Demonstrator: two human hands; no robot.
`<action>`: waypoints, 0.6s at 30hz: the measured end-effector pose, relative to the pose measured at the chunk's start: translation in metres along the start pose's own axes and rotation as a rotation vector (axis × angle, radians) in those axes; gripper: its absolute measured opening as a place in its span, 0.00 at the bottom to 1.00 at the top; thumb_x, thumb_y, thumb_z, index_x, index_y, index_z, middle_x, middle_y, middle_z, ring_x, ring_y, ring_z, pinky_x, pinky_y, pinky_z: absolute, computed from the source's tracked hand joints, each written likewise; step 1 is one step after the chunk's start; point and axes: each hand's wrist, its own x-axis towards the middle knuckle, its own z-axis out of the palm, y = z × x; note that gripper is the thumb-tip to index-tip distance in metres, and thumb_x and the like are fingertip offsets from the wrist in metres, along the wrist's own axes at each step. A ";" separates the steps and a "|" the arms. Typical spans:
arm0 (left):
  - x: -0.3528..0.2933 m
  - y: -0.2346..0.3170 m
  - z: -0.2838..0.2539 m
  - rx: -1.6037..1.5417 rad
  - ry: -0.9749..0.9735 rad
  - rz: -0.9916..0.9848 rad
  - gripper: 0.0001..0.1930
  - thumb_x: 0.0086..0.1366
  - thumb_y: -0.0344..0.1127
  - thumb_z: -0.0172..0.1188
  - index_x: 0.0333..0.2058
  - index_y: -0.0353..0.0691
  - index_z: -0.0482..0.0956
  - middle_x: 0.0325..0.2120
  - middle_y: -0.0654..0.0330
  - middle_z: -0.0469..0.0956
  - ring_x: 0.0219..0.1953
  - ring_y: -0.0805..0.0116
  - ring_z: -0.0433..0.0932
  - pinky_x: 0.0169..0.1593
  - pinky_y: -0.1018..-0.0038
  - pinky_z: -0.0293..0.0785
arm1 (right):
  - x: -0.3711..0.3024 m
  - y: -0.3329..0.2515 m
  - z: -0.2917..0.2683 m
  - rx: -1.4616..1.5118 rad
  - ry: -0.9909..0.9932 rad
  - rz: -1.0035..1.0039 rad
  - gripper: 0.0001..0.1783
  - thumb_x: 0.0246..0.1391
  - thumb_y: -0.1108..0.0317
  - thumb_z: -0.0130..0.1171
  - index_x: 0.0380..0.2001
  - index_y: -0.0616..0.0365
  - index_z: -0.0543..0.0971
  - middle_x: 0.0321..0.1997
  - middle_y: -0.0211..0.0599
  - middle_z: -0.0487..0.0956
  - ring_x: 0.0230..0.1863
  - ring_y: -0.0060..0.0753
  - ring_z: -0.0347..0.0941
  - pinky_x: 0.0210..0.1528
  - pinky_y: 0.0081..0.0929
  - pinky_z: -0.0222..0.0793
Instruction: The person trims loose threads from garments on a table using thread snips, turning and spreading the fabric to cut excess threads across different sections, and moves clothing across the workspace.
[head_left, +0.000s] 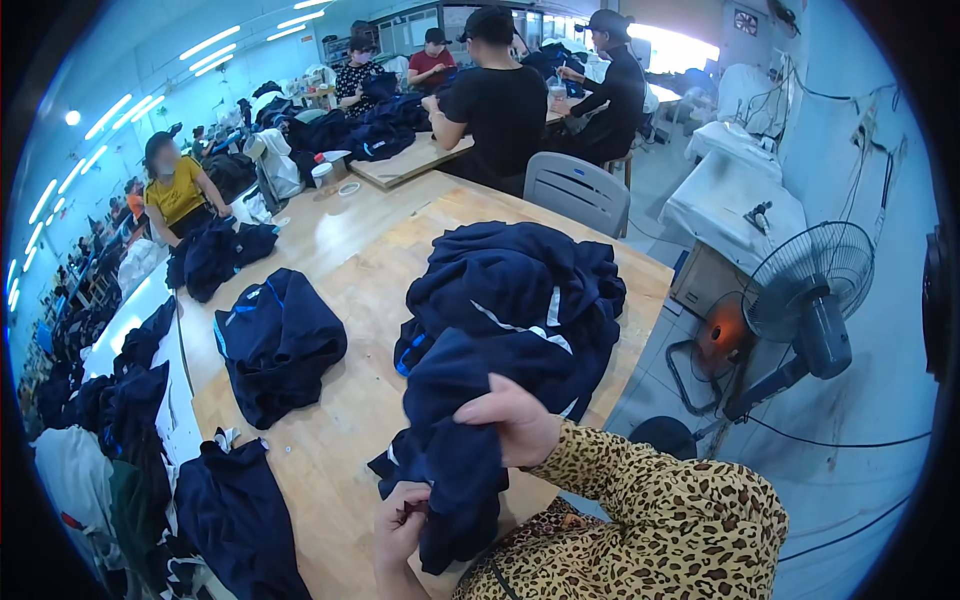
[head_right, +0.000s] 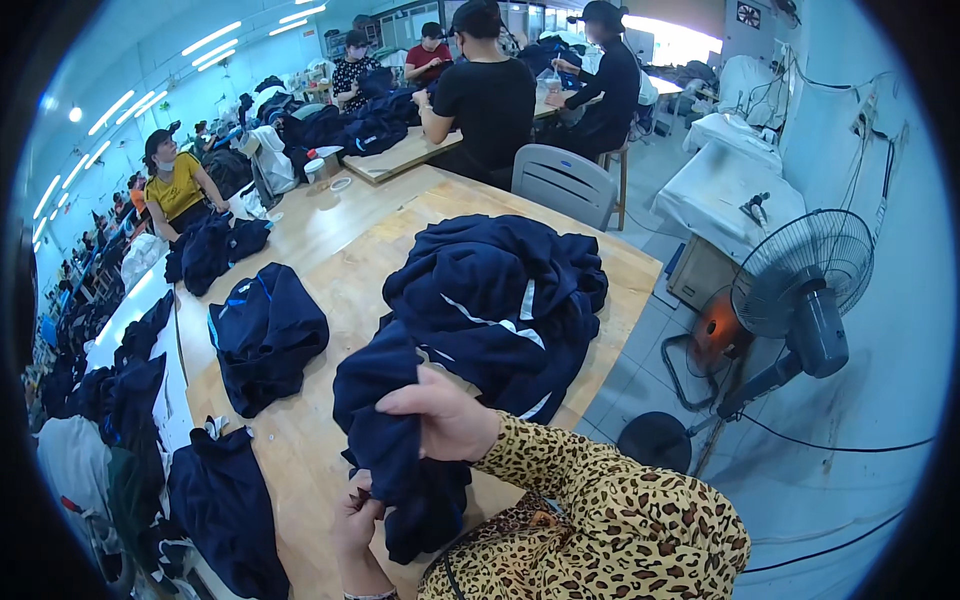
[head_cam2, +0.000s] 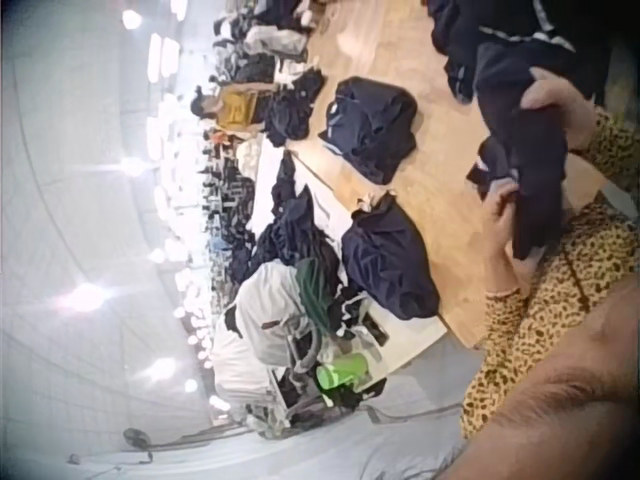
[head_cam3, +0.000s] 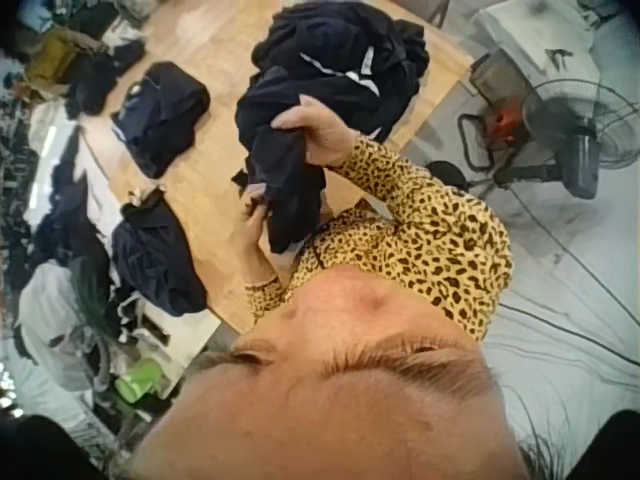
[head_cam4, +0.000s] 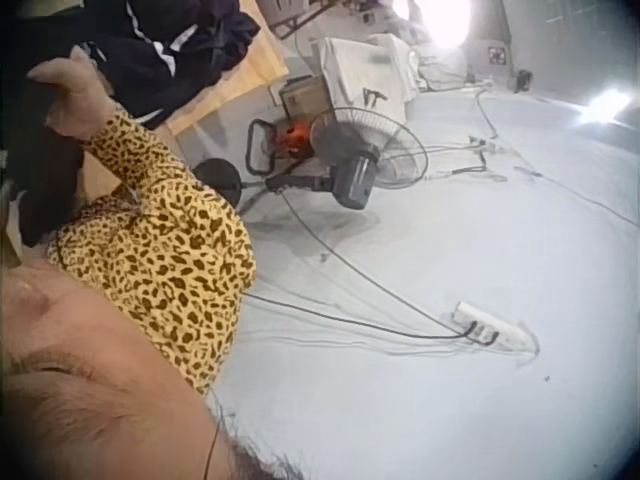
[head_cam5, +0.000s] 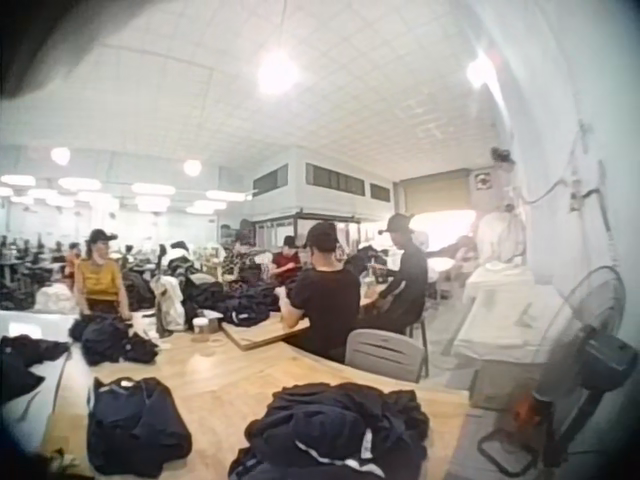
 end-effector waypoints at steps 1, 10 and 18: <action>0.003 0.001 0.005 -0.029 0.041 0.062 0.12 0.56 0.16 0.54 0.39 0.34 0.74 0.43 0.62 0.69 0.27 0.83 0.68 0.28 0.86 0.65 | -0.003 -0.005 0.004 -0.005 0.000 0.002 0.18 0.51 0.77 0.51 0.47 0.65 0.68 0.41 0.42 0.78 0.37 0.30 0.78 0.40 0.27 0.76; 0.049 0.013 0.031 0.115 0.227 0.137 0.27 0.46 0.14 0.58 0.48 0.36 0.71 0.47 0.63 0.65 0.28 0.81 0.69 0.30 0.86 0.66 | -0.008 -0.011 0.004 0.157 -0.113 -0.086 0.20 0.54 0.66 0.48 0.48 0.66 0.70 0.44 0.43 0.78 0.42 0.36 0.77 0.47 0.33 0.74; 0.022 0.004 0.002 -0.067 0.260 -0.138 0.09 0.56 0.21 0.57 0.37 0.34 0.73 0.27 0.66 0.73 0.27 0.79 0.70 0.30 0.82 0.68 | 0.054 -0.008 0.033 0.165 0.215 -0.131 0.12 0.52 0.66 0.49 0.30 0.65 0.77 0.27 0.38 0.79 0.31 0.29 0.77 0.37 0.23 0.73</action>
